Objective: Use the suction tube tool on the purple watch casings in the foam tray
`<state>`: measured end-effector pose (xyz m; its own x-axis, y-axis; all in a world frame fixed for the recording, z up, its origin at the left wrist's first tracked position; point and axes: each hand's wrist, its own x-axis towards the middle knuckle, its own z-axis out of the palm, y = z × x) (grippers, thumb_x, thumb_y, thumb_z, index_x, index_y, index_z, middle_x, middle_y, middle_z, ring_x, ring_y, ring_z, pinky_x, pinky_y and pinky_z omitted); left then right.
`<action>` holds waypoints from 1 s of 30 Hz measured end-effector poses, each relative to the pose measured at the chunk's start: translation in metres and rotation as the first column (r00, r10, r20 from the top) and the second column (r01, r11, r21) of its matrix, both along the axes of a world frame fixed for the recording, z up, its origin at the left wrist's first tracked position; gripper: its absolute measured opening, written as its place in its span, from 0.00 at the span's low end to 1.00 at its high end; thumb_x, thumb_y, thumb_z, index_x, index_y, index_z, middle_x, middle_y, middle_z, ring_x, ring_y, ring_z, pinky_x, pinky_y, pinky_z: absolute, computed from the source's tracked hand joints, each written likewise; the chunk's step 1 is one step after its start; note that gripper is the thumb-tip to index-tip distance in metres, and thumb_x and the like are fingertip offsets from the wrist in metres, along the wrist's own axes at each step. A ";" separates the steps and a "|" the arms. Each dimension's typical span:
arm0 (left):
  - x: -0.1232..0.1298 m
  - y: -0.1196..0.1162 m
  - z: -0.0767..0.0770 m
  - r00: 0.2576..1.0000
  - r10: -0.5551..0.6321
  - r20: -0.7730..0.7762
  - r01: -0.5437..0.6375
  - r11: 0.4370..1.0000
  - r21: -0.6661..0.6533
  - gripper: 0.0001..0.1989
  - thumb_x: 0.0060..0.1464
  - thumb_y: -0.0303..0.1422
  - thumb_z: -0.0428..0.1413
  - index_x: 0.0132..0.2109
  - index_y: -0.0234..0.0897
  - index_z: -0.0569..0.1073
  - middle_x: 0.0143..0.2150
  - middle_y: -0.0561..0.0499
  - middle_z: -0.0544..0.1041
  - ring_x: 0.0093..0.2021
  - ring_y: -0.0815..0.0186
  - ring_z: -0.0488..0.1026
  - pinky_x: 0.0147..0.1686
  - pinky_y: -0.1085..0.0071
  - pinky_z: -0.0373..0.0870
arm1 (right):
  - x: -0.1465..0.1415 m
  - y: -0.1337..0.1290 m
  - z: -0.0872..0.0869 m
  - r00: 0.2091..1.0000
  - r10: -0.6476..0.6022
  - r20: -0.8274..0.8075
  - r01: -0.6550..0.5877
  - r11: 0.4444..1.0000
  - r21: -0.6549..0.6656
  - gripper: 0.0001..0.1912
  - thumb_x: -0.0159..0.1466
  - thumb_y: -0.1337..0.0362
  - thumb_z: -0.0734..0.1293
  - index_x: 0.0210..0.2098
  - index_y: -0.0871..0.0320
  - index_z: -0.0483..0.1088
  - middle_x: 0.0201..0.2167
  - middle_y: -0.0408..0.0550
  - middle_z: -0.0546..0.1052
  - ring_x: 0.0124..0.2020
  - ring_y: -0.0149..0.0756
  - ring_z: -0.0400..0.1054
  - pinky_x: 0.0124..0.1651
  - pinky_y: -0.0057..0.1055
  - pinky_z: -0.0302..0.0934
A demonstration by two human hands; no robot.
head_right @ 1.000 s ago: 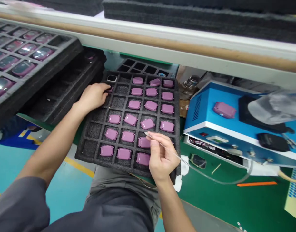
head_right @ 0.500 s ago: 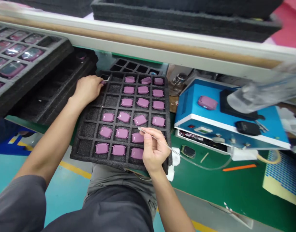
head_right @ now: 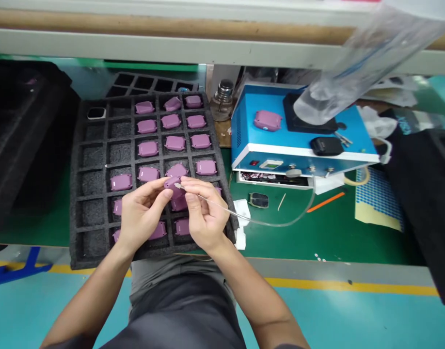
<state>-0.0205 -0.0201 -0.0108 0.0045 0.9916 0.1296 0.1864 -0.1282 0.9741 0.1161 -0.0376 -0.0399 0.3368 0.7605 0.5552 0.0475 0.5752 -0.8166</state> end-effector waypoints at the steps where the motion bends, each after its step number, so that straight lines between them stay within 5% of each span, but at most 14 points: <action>1: -0.001 0.000 0.000 1.000 -0.001 0.008 0.001 1.000 0.000 0.15 0.60 0.37 0.65 0.51 0.34 0.84 0.44 0.45 0.88 0.39 0.62 0.85 0.41 0.71 0.82 | 0.000 0.000 0.000 1.000 0.003 0.008 -0.003 1.000 -0.003 0.10 0.72 0.70 0.67 0.47 0.51 0.78 0.45 0.49 0.84 0.51 0.41 0.81 0.56 0.45 0.78; 30: -0.004 -0.006 0.000 0.999 -0.023 -0.025 0.024 0.999 0.048 0.14 0.62 0.35 0.65 0.53 0.36 0.84 0.49 0.46 0.87 0.45 0.61 0.86 0.48 0.70 0.82 | 0.000 0.002 -0.003 0.999 -0.006 0.047 0.007 0.999 -0.031 0.10 0.71 0.71 0.68 0.46 0.52 0.79 0.44 0.49 0.84 0.50 0.42 0.81 0.54 0.45 0.79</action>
<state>-0.0247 -0.0256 -0.0112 0.0317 0.9837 0.1769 0.2061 -0.1797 0.9619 0.1165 -0.0358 -0.0426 0.3161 0.7757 0.5463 0.0900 0.5487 -0.8312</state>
